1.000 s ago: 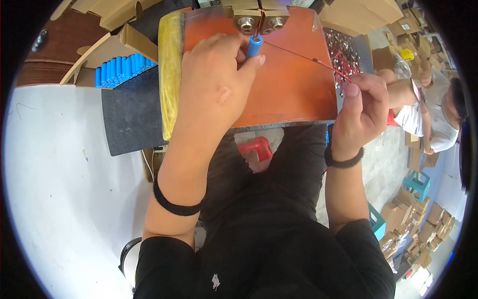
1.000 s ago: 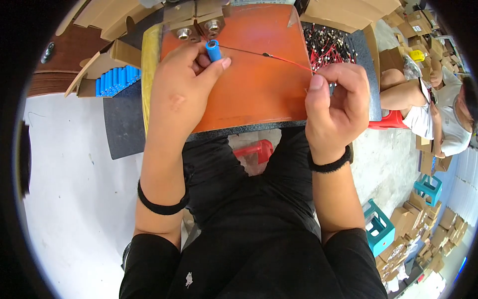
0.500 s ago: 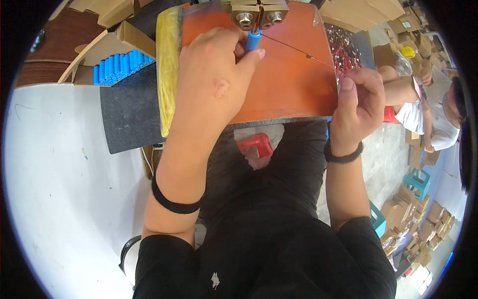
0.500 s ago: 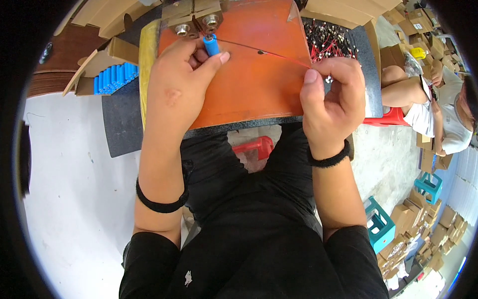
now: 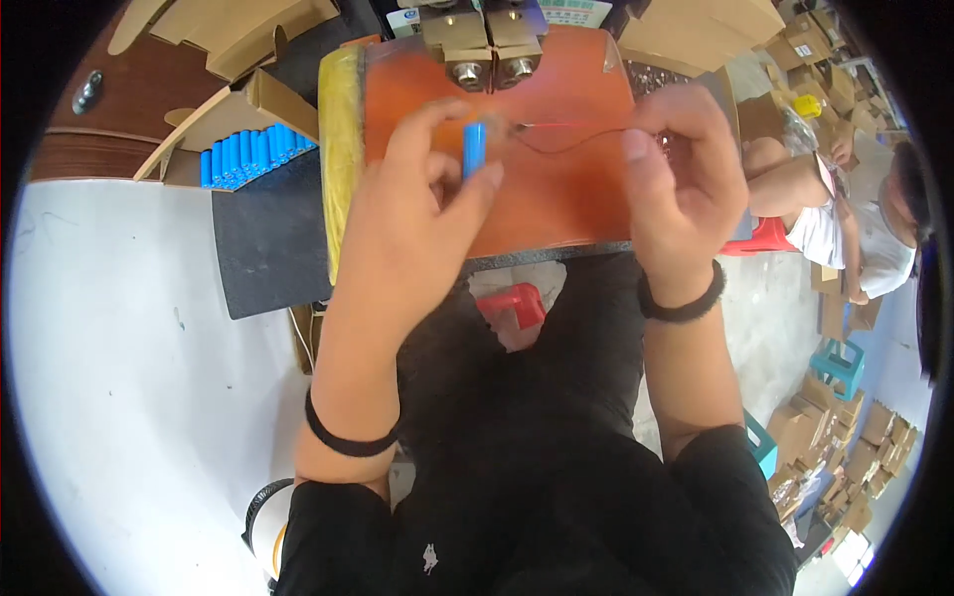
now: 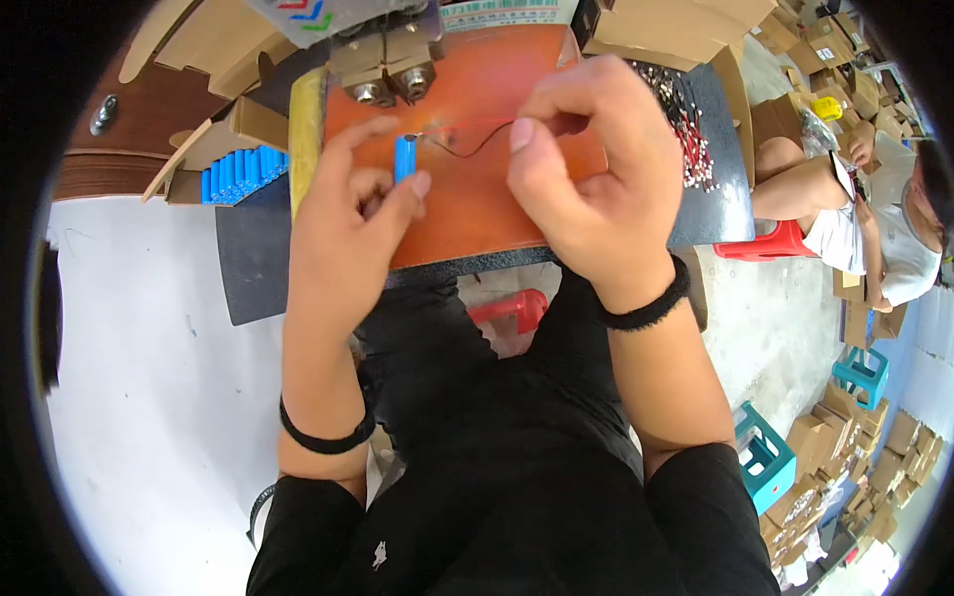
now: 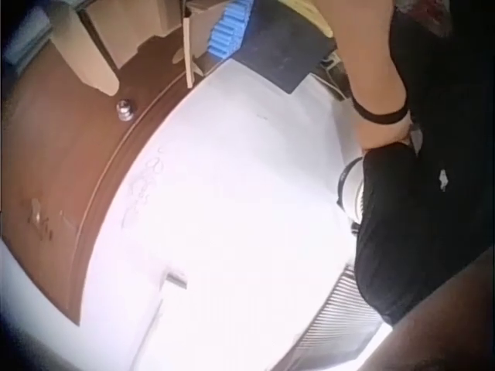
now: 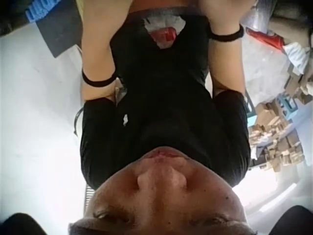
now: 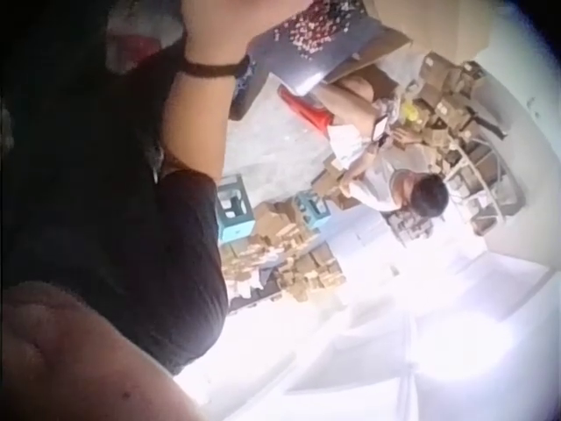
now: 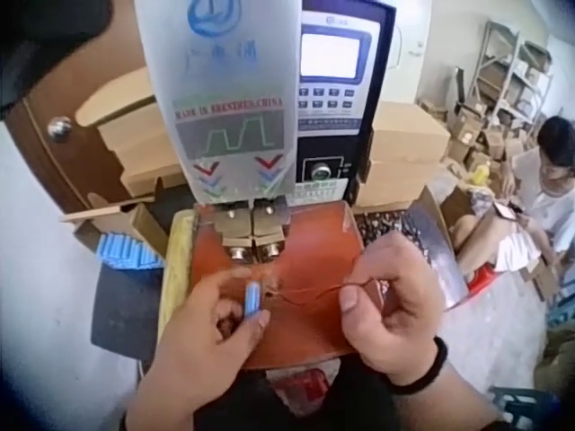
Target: The person picks up a battery and a wire, positions them under the welding machine, and welds the wire to the battery terminal. This process is repeated for several batteries, occasionally moving a box of batteries to reach more items.
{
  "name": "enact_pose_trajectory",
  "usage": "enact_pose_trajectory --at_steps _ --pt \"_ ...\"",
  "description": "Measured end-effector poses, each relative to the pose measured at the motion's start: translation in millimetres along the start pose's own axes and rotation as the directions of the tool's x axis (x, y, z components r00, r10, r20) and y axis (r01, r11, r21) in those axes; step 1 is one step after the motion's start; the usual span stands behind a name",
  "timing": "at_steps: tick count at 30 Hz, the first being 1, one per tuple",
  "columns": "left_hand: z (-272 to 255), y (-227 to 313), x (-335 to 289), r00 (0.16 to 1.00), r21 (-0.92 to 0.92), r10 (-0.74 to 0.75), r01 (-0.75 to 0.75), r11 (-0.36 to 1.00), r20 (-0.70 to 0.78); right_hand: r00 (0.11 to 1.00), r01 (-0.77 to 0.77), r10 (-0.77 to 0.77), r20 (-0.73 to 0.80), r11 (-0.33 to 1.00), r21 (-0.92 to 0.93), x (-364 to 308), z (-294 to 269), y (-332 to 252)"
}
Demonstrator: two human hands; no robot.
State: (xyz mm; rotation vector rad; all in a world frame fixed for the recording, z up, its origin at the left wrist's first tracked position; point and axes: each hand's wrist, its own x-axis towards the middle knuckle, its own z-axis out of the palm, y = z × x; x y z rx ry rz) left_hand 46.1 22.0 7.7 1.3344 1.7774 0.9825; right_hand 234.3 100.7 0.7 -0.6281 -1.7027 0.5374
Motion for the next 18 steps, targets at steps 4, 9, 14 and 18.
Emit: enact_pose_trajectory --at_steps 4,9,14,18 --pt "-3 -6 -2 0.993 -0.188 0.099 -0.108 0.976 -0.057 0.994 -0.108 0.107 0.03 0.994 0.019 -7 4 7" --pt "-6 -7 21 0.946 0.046 0.324 -0.323 0.945 -0.022 0.922 -0.386 0.383 0.054 0.906 0.175 -3 8 3" --pt "5 -6 35 0.965 0.06 0.263 -0.261 0.963 -0.015 0.839 -0.541 0.535 0.099 0.804 0.246 -2 9 11" --pt "8 -10 35 0.953 0.071 0.3 -0.297 0.952 -0.044 0.842 -0.54 0.531 0.101 0.827 0.155 2 13 14"
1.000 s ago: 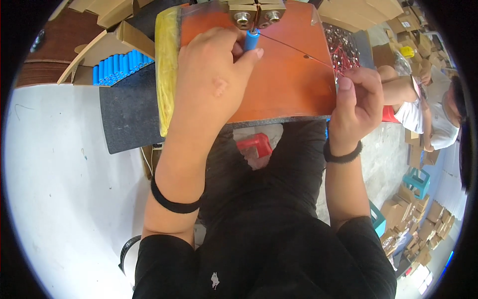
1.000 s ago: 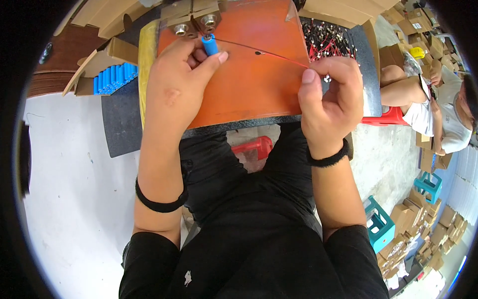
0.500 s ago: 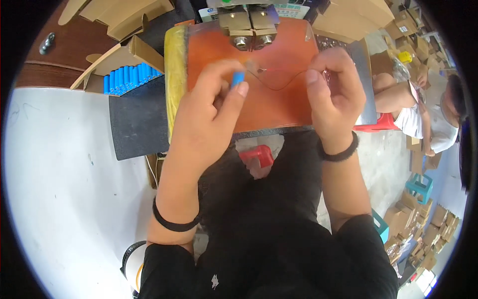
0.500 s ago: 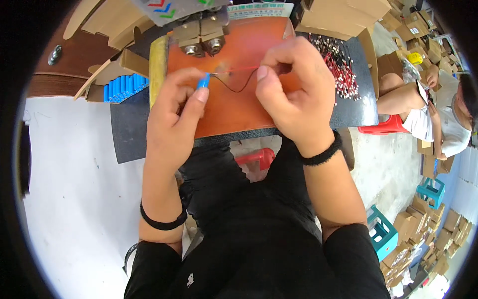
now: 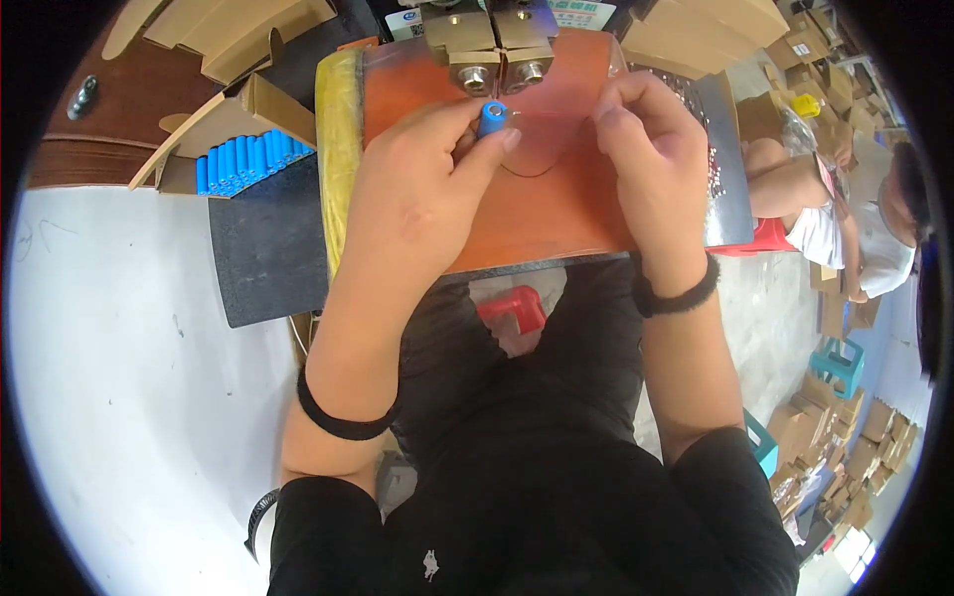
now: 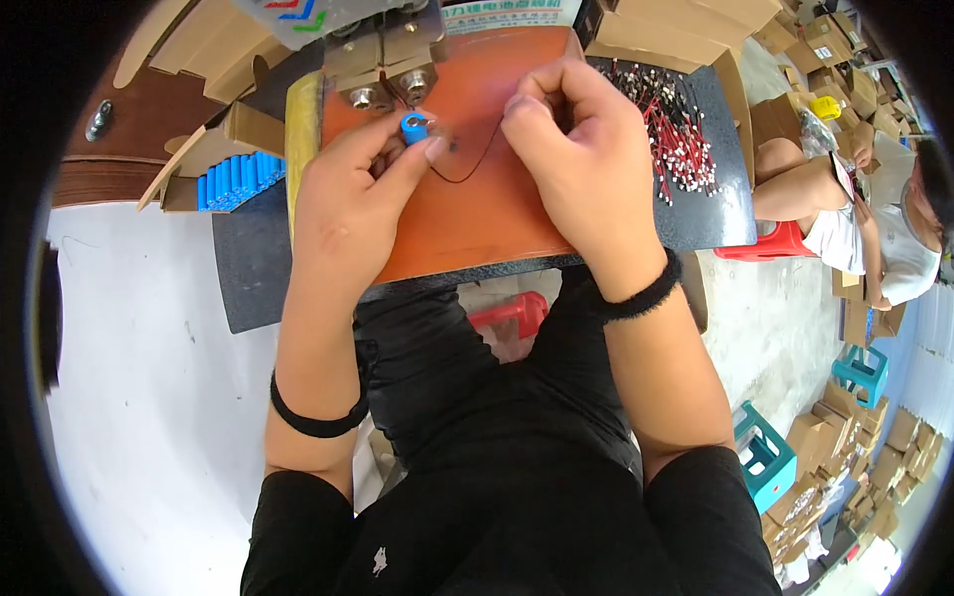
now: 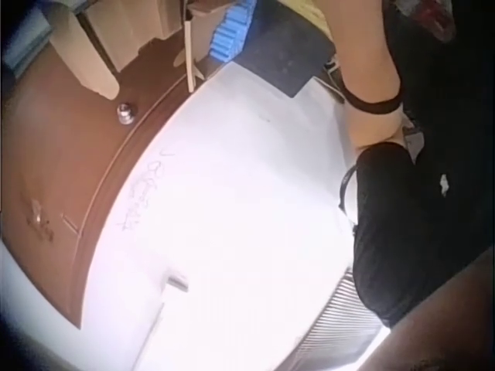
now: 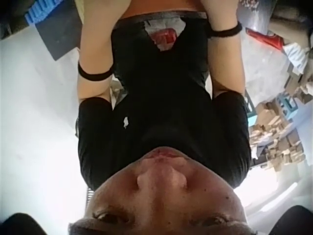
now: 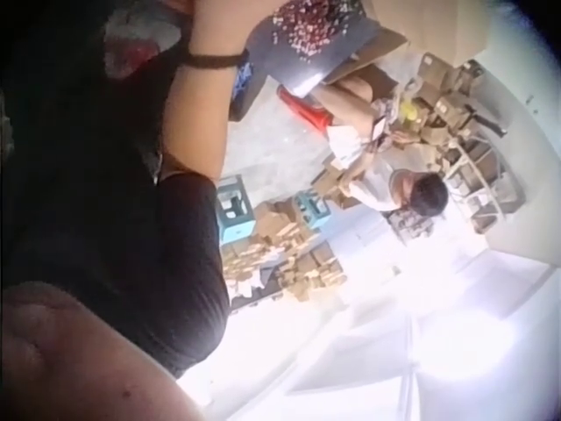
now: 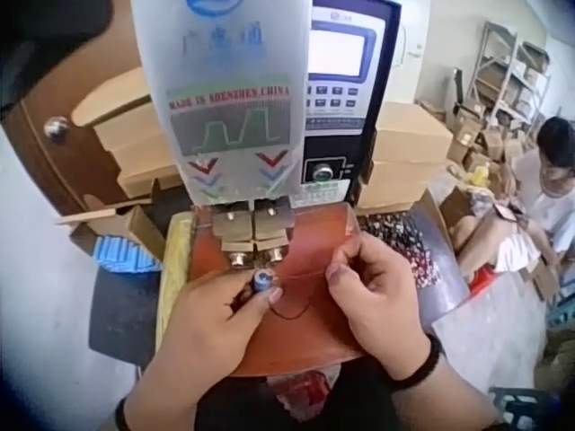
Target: The person picks up a battery and a wire, positions them under the welding machine, and welds the wire to the battery terminal. This process is repeated for several batteries, occasionally moving a box of batteries to reach more items.
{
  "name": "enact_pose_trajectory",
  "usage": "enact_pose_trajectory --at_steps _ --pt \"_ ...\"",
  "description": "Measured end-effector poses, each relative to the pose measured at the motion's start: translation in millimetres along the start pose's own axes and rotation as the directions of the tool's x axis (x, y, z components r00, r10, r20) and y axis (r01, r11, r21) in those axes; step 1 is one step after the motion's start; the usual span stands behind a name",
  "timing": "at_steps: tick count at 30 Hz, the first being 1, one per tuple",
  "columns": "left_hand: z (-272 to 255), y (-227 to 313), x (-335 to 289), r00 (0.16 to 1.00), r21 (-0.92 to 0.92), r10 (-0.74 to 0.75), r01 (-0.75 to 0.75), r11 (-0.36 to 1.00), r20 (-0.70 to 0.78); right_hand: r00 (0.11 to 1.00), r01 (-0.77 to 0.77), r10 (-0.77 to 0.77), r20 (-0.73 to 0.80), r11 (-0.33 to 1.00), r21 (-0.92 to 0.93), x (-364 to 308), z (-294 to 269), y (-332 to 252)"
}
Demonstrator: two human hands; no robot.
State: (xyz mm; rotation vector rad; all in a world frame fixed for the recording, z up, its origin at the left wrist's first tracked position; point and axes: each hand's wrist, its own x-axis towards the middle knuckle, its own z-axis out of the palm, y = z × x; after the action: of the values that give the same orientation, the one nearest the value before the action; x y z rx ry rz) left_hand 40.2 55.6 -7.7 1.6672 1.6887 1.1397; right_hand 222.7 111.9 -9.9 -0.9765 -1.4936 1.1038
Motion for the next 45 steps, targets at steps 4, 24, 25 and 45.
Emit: enact_pose_trajectory --at_steps 4,24,25,45 --pt "1 -1 2 1.0 0.021 0.011 -0.011 1.0 -0.016 1.0 0.027 -0.028 -0.013 0.998 -0.062 2 2 1" --pt "0 -5 4 0.999 0.026 0.034 -0.033 0.999 -0.035 0.997 0.076 -0.075 0.027 0.997 -0.017 1 6 1" --pt "-1 -5 2 0.998 0.038 0.038 -0.037 0.999 -0.04 0.997 0.056 -0.057 0.046 0.998 0.021 0 4 0" --pt "-128 -141 16 0.994 0.954 0.022 -0.111 0.279 0.109 0.855 -0.495 0.492 -0.168 0.672 -0.551 -206 -248 118"
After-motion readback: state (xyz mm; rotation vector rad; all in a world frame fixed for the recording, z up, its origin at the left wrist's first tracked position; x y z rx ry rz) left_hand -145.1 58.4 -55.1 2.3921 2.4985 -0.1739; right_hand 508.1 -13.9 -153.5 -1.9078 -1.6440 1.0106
